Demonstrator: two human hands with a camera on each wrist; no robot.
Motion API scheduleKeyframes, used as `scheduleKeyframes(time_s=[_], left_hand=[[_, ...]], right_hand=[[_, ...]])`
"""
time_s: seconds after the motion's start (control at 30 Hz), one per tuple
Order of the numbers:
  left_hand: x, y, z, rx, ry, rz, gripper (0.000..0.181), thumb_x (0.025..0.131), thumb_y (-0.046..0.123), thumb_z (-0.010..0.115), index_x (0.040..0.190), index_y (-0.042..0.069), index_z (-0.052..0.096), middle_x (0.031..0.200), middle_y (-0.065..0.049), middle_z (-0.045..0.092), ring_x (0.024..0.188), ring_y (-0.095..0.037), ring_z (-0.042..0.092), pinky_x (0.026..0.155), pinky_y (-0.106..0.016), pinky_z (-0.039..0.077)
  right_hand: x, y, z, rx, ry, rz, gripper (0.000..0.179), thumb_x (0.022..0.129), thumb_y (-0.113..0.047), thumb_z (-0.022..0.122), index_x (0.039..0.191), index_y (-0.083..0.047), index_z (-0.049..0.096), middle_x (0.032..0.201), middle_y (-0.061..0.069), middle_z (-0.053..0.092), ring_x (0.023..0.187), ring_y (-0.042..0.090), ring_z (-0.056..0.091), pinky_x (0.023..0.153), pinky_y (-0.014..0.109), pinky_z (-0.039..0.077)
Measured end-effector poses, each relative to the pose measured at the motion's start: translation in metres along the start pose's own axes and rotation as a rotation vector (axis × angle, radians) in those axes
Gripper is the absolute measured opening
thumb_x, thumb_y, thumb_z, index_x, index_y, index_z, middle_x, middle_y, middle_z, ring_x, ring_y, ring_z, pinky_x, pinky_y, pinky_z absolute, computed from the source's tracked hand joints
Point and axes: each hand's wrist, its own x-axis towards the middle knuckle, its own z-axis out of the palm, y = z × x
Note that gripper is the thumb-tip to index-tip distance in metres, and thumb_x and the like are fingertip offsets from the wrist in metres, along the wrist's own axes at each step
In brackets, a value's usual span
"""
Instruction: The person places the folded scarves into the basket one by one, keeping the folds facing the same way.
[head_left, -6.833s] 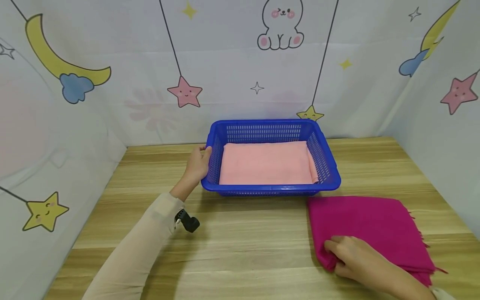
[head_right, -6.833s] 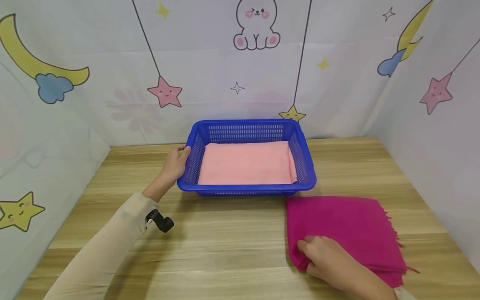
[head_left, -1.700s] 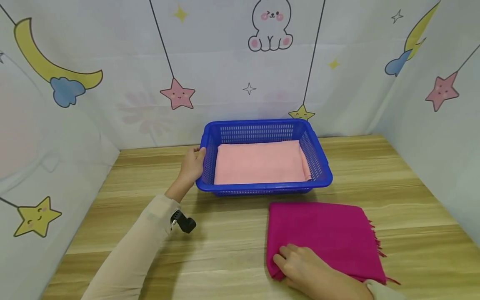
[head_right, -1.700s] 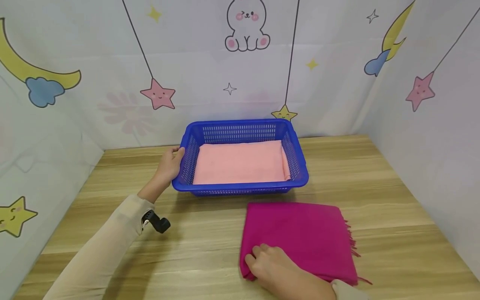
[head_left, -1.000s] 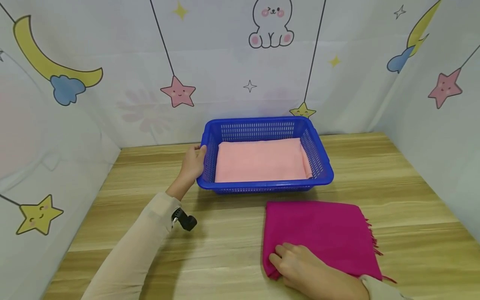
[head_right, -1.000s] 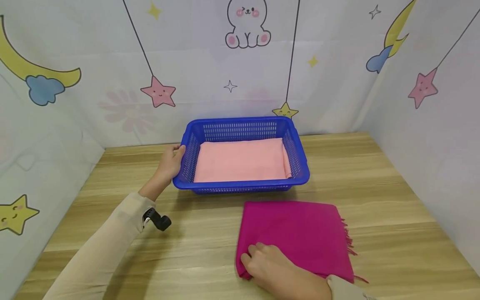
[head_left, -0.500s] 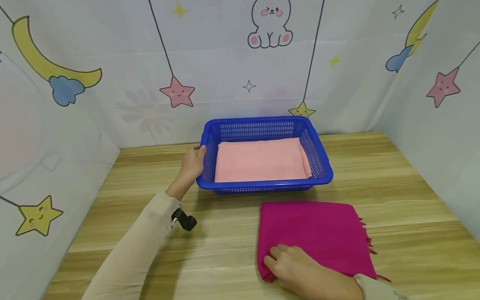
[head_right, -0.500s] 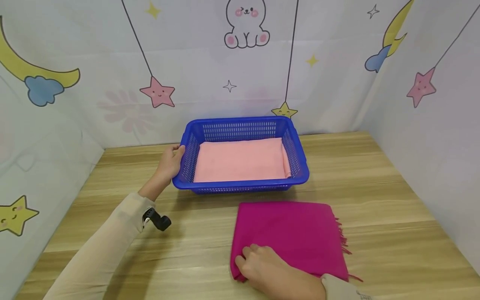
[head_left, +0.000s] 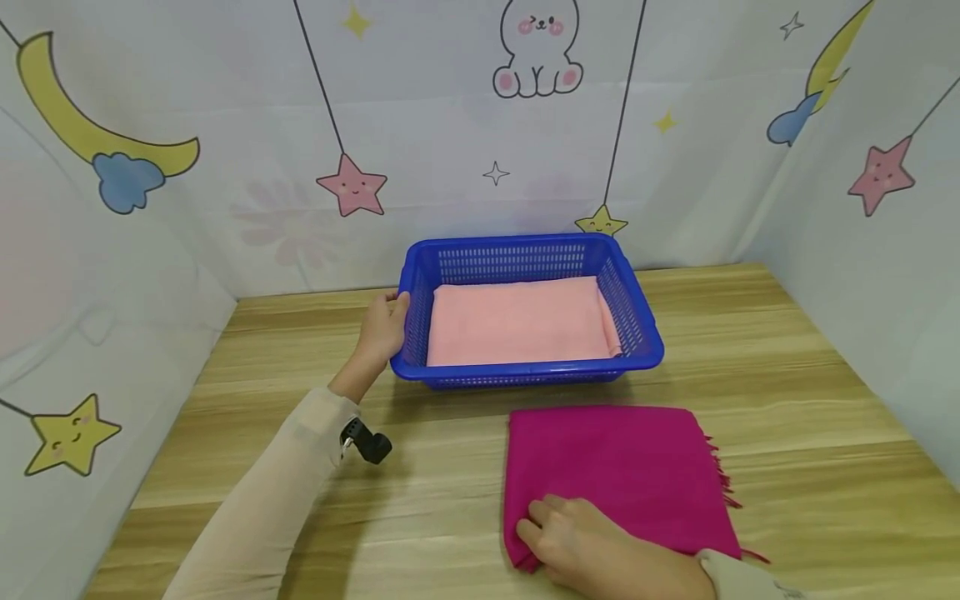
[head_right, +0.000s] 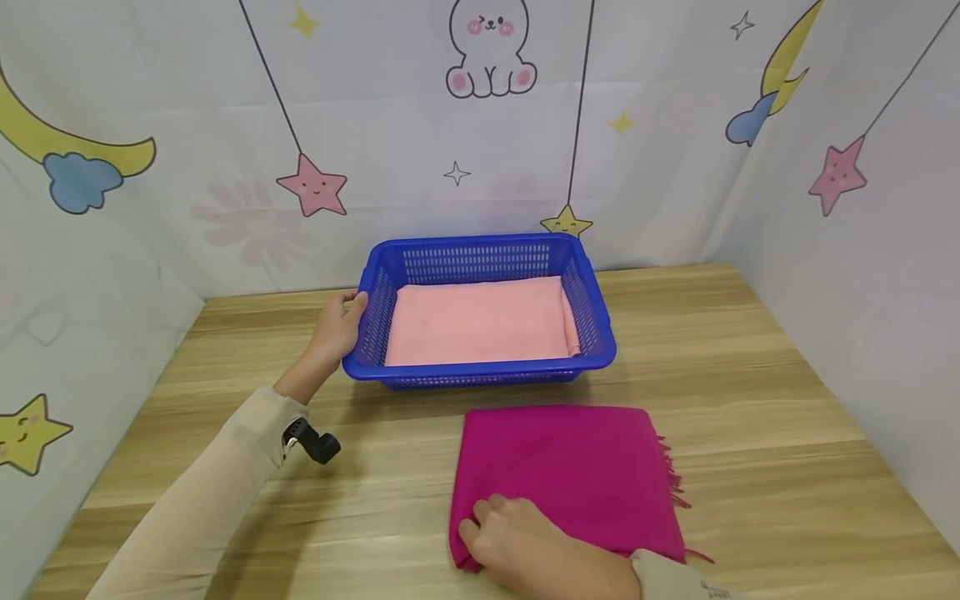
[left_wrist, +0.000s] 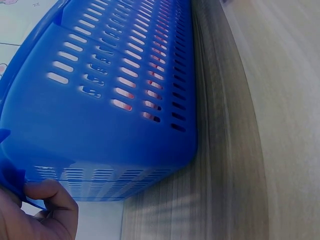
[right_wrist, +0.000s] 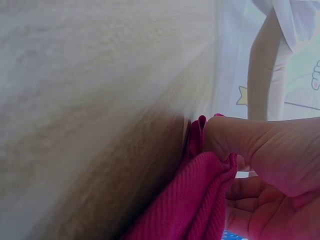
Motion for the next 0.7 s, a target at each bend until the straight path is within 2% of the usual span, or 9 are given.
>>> scheduleKeyframes(time_s=[0.23,0.4,0.6,0.7], left_hand=[[-0.0011,-0.0006,-0.0009,0.001,0.001,0.002,0.053,0.110,0.030,0.032,0.143,-0.011,0.038,0.118,-0.030,0.060,0.101,-0.038,0.064,0.081,-0.042,0.056],[-0.0009,-0.0024,-0.0010,-0.004,-0.007,0.000,0.054,0.110,0.031,0.032,0.143,-0.012,0.036,0.120,-0.031,0.059,0.103,-0.039,0.064,0.083,-0.044,0.056],[-0.0003,-0.0025,-0.0008,0.003,-0.007,0.005,0.054,0.110,0.032,0.032,0.143,-0.011,0.037,0.119,-0.030,0.060,0.102,-0.038,0.064,0.081,-0.042,0.057],[-0.0001,-0.0021,-0.0006,0.002,-0.004,0.009,0.054,0.110,0.031,0.032,0.143,-0.011,0.038,0.118,-0.030,0.060,0.102,-0.038,0.065,0.081,-0.042,0.057]], right_hand=[[0.0037,-0.0038,0.0012,0.011,0.037,-0.032,0.022,0.067,-0.012,0.079,0.082,-0.015,0.063,0.073,-0.004,0.053,0.062,0.008,0.049,0.047,0.018,0.040],[0.0060,-0.0060,-0.0008,0.049,-0.030,-0.027,0.019,0.073,-0.013,0.078,0.087,-0.014,0.065,0.076,-0.003,0.055,0.065,0.007,0.049,0.049,0.017,0.041],[0.0093,-0.0077,-0.0024,0.096,-0.100,-0.037,0.015,0.085,-0.024,0.076,0.092,-0.014,0.067,0.077,-0.004,0.056,0.066,0.005,0.049,0.052,0.015,0.041],[0.0099,-0.0086,-0.0003,0.068,-0.036,-0.075,0.018,0.085,-0.029,0.077,0.088,-0.015,0.066,0.074,-0.005,0.055,0.063,0.005,0.048,0.049,0.014,0.039]])
